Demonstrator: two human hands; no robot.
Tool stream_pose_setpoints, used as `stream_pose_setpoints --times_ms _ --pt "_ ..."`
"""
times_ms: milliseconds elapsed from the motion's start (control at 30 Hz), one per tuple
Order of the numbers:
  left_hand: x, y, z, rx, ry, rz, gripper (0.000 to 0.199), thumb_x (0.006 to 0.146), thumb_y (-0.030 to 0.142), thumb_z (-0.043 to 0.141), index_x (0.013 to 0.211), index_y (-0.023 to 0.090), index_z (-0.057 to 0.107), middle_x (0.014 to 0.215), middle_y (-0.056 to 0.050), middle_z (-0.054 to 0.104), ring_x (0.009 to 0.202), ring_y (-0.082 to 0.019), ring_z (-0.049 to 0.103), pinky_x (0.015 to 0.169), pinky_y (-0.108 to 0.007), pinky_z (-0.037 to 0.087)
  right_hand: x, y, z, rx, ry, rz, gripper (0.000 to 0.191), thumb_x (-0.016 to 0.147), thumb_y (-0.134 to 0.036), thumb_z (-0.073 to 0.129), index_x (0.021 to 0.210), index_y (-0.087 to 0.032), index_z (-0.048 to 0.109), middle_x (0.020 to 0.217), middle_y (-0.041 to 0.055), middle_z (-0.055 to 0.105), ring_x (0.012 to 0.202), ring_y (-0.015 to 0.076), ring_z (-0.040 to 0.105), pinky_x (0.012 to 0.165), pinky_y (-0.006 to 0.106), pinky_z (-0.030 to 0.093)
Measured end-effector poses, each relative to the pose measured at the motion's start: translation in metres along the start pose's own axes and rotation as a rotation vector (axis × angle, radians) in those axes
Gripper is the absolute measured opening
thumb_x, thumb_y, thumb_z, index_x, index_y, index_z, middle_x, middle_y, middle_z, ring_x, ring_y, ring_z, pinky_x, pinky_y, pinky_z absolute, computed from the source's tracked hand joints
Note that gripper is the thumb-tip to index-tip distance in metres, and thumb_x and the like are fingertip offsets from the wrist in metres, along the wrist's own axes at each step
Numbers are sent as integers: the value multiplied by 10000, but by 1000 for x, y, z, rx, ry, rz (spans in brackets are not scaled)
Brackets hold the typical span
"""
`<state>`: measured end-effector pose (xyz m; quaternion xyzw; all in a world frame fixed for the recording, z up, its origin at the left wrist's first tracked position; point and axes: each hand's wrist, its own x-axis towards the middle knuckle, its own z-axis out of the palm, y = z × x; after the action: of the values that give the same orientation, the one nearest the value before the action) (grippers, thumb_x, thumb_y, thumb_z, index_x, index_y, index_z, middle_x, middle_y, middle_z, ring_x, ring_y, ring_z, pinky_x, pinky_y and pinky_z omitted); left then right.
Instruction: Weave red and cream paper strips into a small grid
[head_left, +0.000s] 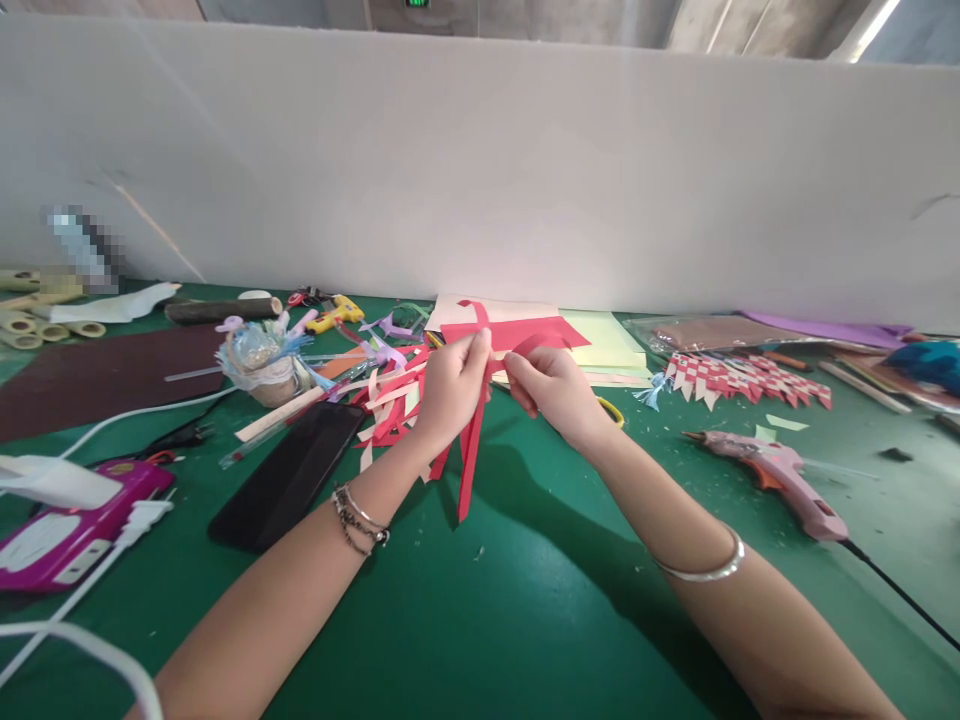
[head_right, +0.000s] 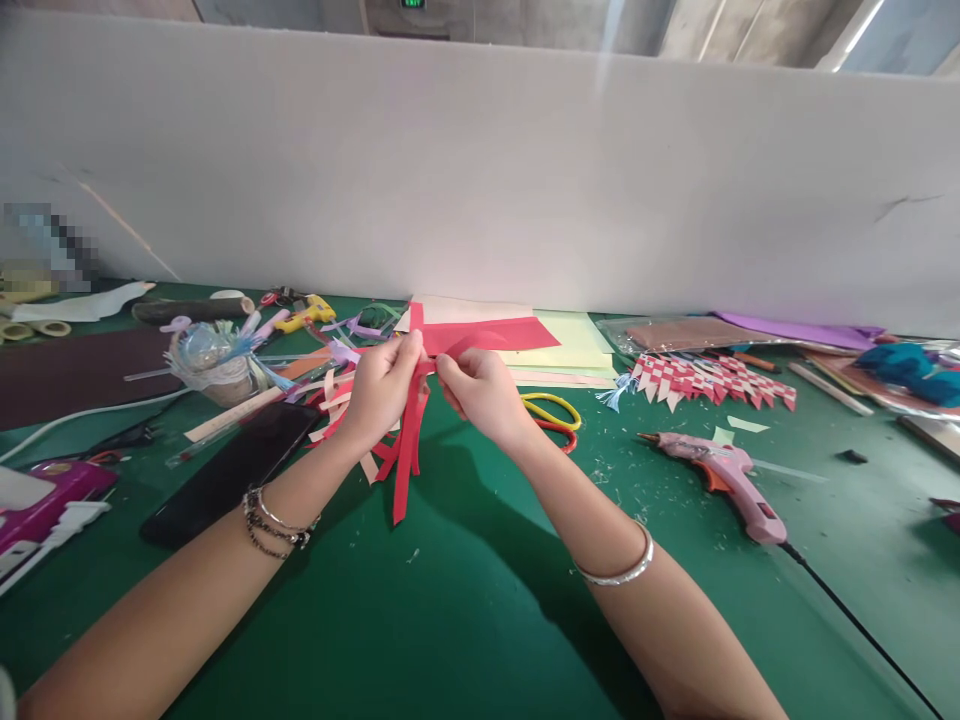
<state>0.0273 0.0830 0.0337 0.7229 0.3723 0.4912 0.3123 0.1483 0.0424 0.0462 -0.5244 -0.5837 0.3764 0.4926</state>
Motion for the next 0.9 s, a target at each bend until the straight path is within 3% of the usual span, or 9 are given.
stream_pose_setpoints --times_ms 67,200,267,433,533,733,900 --pt "1 0 0 -36 -2 -32 413 906 386 346 546 189 386 442 38 418 409 -85 464 439 -203 362 0 1 0 14 20 -12 398 828 -211 432 439 -186 353 343 -69 366 333 41 324 394 198 277" --pt "2 2 2 -101 -198 -89 400 894 403 366 571 179 440 512 20 491 439 -82 501 466 -200 399 4 6 -3 107 123 -69 384 844 -255 412 467 -187 383 367 -64 377 353 49 324 408 202 290" --pt "1 3 3 -100 -242 -89 368 890 370 386 588 174 461 519 22 508 435 -77 506 473 -196 406 5 7 -5 142 178 -87 372 852 -267 406 489 -188 384 386 -62 385 365 50 329 414 202 289" --pt "-1 3 3 -40 -191 -15 401 897 342 371 541 169 435 450 39 482 390 -68 478 463 -191 388 3 3 -4 67 61 -27 404 862 -347 417 490 -195 371 373 -59 381 356 58 337 401 211 282" --pt "-1 1 3 -33 -162 1 418 897 345 372 519 171 419 441 39 472 383 -70 473 451 -192 384 2 1 -1 12 0 -38 412 863 -285 419 465 -194 362 357 -58 394 344 53 347 404 209 292" --pt "1 0 3 -133 -68 -98 398 892 391 372 560 180 427 439 44 459 348 -66 448 408 -190 371 0 1 0 -3 13 -17 399 848 -230 416 456 -189 361 346 -65 370 331 48 321 390 207 273" --pt "2 1 2 -146 -193 -143 419 879 444 388 568 173 466 470 29 500 377 -67 477 437 -187 396 3 6 -2 95 93 -35 392 848 -246 404 461 -191 377 340 -64 348 334 53 290 383 208 256"
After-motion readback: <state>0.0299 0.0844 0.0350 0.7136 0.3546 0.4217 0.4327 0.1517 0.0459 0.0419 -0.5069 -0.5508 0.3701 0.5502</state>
